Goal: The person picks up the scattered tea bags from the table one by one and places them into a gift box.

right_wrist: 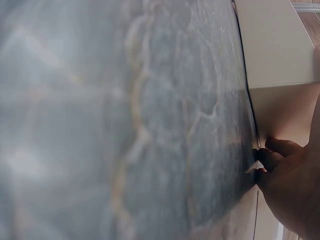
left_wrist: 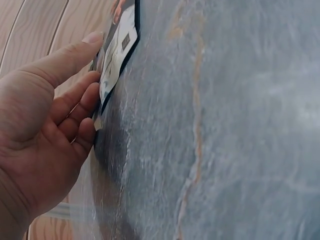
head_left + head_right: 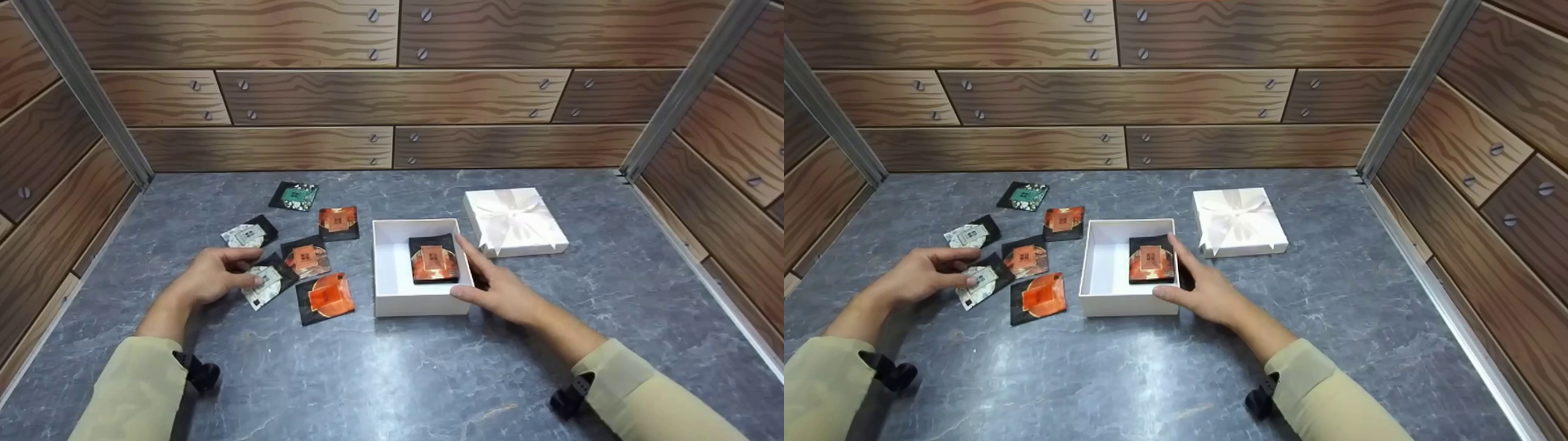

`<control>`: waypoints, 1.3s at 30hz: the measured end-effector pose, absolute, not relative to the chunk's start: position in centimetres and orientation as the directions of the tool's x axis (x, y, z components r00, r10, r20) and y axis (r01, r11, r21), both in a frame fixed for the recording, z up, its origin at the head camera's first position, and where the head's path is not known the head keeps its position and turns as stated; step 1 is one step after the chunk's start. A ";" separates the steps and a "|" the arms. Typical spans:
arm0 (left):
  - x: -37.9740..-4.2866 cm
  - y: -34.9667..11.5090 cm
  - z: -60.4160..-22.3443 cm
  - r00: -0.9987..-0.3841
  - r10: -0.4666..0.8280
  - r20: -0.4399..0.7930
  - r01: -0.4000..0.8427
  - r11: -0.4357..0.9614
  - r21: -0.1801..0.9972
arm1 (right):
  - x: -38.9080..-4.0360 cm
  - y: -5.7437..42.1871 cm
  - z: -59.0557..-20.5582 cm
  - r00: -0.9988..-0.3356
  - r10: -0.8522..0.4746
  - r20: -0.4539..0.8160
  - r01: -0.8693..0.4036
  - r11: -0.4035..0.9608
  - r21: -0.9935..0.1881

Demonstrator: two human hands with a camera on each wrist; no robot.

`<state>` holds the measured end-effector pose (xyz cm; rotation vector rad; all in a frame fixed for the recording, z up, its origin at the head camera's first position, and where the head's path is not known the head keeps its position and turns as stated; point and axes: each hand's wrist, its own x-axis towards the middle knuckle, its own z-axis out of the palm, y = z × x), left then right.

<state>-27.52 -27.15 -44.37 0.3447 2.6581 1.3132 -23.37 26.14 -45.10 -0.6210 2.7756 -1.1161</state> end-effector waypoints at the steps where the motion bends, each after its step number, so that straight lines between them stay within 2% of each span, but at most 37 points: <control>1: -27.5 -27.2 -44.4 -0.960 0.275 -0.046 0.133 0.596 0.792 | -23.4 26.1 -45.1 -0.915 -0.399 0.066 -0.334 0.654 -0.679; 7: -27.5 -27.1 -44.3 -0.949 0.304 -0.089 0.132 0.636 0.760 | -23.4 26.0 -45.0 -0.917 -0.395 0.063 -0.331 0.660 -0.674; 24: -27.6 -26.8 -44.2 -0.920 0.385 -0.078 0.211 0.653 0.727 | -23.3 26.0 -45.1 -0.910 -0.404 0.091 -0.346 0.621 -0.703; 39: -27.5 -26.9 -44.3 -0.916 0.380 -0.128 0.165 0.648 0.743 | -23.3 26.0 -45.1 -0.916 -0.394 0.079 -0.332 0.631 -0.701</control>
